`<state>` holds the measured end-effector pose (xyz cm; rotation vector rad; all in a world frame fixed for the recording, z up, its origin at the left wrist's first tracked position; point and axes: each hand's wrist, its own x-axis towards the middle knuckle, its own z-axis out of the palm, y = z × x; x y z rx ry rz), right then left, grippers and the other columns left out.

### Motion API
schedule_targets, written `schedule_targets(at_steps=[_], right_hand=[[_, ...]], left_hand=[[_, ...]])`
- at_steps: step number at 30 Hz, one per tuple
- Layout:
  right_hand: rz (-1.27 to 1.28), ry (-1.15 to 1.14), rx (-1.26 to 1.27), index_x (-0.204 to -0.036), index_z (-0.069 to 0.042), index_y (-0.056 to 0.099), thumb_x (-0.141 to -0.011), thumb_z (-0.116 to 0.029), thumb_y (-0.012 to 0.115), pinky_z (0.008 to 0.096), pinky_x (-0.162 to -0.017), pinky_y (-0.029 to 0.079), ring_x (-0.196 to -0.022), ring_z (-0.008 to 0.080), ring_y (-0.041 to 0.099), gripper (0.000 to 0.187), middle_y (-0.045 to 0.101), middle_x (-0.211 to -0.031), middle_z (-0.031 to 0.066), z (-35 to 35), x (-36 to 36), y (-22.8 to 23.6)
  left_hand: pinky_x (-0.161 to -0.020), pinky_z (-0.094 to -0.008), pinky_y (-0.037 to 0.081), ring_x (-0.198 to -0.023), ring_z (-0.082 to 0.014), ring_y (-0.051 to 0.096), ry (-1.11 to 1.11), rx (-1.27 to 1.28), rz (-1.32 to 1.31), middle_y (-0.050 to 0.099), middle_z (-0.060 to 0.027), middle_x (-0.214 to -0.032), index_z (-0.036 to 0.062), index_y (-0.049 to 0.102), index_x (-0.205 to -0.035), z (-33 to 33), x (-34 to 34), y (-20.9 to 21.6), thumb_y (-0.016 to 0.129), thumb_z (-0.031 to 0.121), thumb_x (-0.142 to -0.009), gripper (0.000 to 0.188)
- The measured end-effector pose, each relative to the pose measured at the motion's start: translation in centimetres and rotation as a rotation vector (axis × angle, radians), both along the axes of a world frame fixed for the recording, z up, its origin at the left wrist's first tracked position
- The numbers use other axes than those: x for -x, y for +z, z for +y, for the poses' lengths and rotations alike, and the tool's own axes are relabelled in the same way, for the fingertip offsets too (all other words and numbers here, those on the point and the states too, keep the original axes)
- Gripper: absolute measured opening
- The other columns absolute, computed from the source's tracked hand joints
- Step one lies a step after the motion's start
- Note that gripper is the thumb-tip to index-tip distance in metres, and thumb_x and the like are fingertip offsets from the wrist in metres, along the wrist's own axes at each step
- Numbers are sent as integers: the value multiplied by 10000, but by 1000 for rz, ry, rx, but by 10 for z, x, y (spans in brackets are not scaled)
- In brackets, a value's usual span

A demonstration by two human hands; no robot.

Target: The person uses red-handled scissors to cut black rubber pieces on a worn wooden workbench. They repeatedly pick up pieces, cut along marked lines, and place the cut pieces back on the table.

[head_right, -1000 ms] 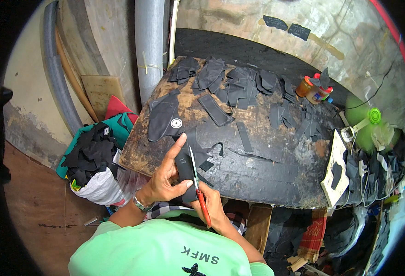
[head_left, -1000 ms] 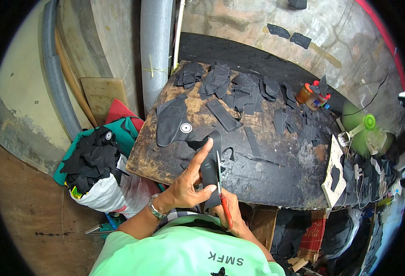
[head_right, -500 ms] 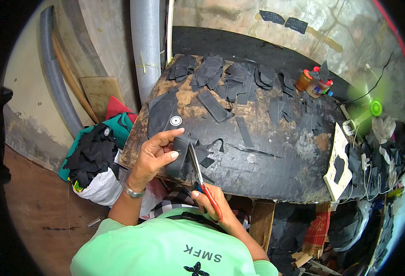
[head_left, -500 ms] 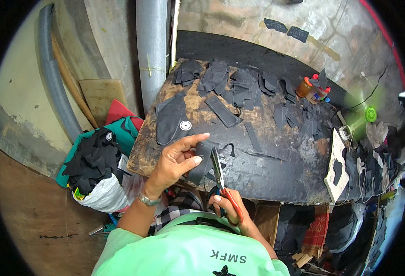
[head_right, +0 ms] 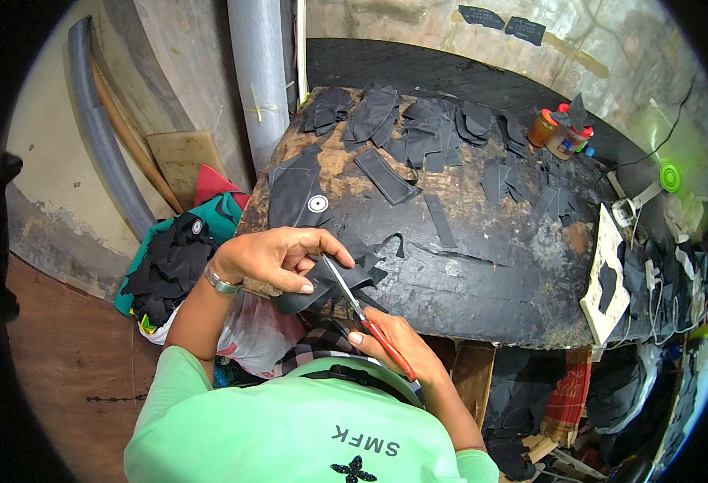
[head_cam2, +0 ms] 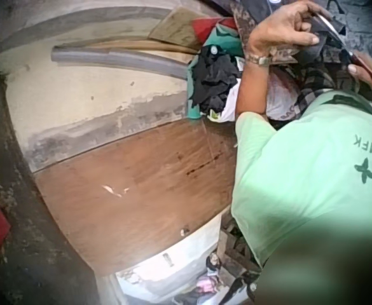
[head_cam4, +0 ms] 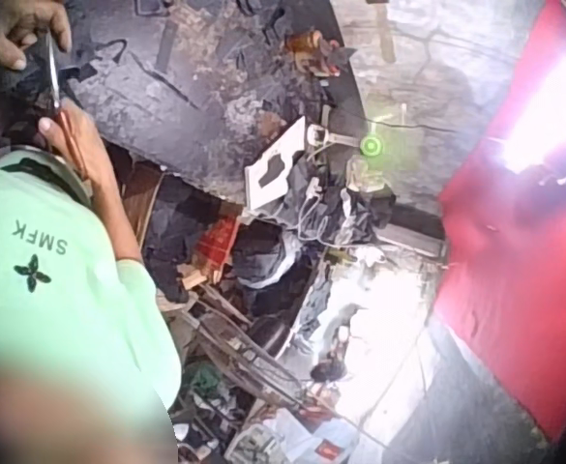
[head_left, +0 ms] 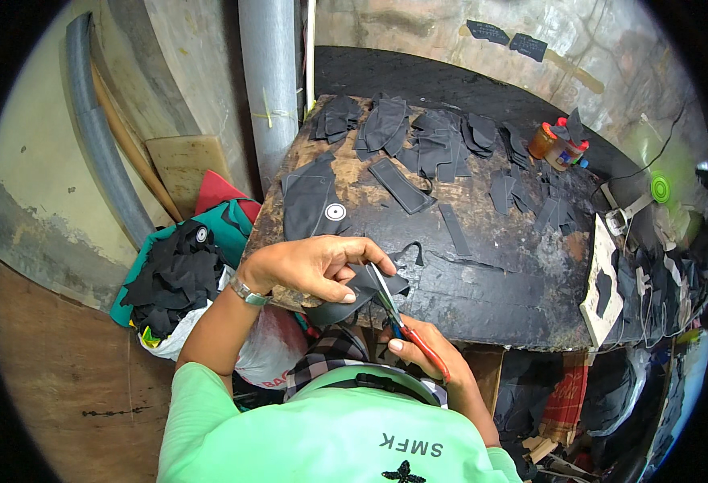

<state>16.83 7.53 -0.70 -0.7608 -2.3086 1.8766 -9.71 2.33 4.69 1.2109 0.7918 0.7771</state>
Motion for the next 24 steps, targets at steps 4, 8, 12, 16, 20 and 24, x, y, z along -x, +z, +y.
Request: schedule_targets(at_steps=[4, 8, 12, 16, 20, 24], right_hand=[[31, 10, 8, -1066, 38, 598, -844, -599, 543, 348, -678, 451, -762, 207, 565, 677, 594, -818, 114, 2, 0, -1], [41, 0, 7, -1082, 43, 598, -838, -606, 546, 366, -721, 459, -800, 230, 578, 696, 616, -857, 127, 1, 0, -7], [25, -5, 2, -1085, 42, 606, -835, -598, 548, 353, -728, 465, -806, 228, 588, 690, 633, -898, 139, 2, 0, -12], [51, -25, 46, -1044, 35, 615, -854, -548, 534, 317, -671, 446, -742, 185, 562, 619, 600, -800, 96, 6, -3, -17], [111, -121, 90, -970, 27, 608, -909, -434, 512, 287, -619, 403, -667, 143, 503, 475, 522, -686, 36, 6, 0, -28], [126, -178, 108, -996, 25, 600, -920, -426, 531, 280, -641, 403, -671, 135, 493, 462, 518, -692, 37, 3, 4, -35]], left_hand=[[-771, -183, 478, -913, -46, 573, -9, 33, 9, 545, -92, -1184, -68, 394, -1347, 2, -1, -7, 630, -38, -842, 559], [-847, -205, 487, -1001, -78, 583, -34, 6, -24, 536, -106, -1210, -67, 382, -1358, 3, 0, -14, 635, -42, -839, 578], [-814, -199, 488, -951, -69, 583, -14, -36, -68, 541, -99, -1179, -34, 326, -1416, 5, -1, -19, 646, -43, -821, 676], [-657, -171, 453, -772, -27, 526, 22, 2, -202, 540, -63, -1064, 42, 198, -1508, 1, -1, -22, 661, -45, -788, 861], [-584, -160, 403, -700, -15, 467, 179, 94, -204, 524, -36, -988, 74, 124, -1535, -7, -7, -33, 661, -38, -783, 931], [-667, -196, 444, -787, -42, 541, 391, 33, -67, 603, -67, -1058, 46, 388, -1445, -11, -24, -53, 724, 45, -806, 721]])
